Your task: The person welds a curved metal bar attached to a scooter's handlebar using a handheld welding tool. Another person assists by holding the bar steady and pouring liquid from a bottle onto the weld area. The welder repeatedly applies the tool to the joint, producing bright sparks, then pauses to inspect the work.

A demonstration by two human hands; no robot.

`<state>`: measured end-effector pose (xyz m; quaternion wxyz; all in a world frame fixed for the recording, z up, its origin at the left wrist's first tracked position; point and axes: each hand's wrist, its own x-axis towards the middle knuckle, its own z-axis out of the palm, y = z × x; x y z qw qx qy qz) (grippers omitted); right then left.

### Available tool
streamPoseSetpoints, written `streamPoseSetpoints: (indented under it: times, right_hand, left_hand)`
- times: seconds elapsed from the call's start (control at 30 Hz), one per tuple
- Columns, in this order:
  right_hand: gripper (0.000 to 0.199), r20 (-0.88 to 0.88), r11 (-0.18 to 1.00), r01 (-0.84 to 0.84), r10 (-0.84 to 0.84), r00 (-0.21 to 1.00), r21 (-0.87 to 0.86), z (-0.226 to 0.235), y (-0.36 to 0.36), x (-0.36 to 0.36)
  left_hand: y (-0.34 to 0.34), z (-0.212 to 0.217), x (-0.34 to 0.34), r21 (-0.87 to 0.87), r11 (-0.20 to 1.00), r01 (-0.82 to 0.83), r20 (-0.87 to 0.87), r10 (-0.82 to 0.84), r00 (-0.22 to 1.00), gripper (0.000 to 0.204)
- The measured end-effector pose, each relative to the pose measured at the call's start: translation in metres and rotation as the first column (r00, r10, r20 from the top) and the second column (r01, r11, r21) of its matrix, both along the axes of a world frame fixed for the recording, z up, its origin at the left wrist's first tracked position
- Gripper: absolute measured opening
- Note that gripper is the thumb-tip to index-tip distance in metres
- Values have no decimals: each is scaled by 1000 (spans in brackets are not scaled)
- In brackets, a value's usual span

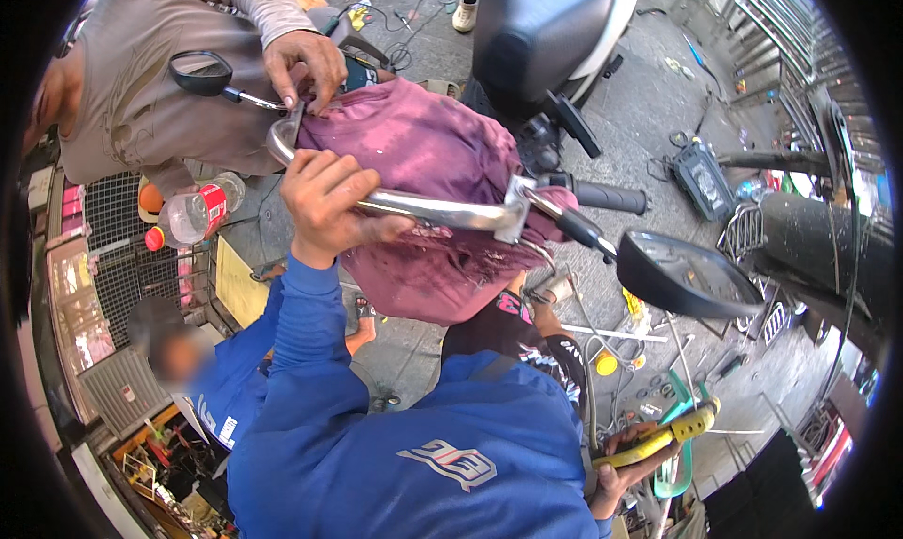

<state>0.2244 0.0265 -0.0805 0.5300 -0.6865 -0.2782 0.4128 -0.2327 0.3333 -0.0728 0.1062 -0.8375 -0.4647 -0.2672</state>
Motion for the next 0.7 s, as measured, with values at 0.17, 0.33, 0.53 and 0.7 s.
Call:
streamPoseSetpoints:
  times: [0.17,0.33,0.53,0.7]
  right_hand:
    - [125,189,997,56,-45,981,-55,-17,5,25]
    - [115,190,977,195,-176,966,-88,-44,13,39]
    - [102,229,968,206,-171,958,-140,-53,20,39]
    - [107,222,969,193,-156,962,-153,-57,29,31]
  left_hand:
    - [5,-2,0,30,1000,-2,61,0,998,65]
    - [4,-1,0,-2,1000,-5,113,6,994,56]
    - [4,-1,-3,-20,1000,4,134,-1,991,54]
    - [7,0,-3,-31,999,14,150,-9,989,54]
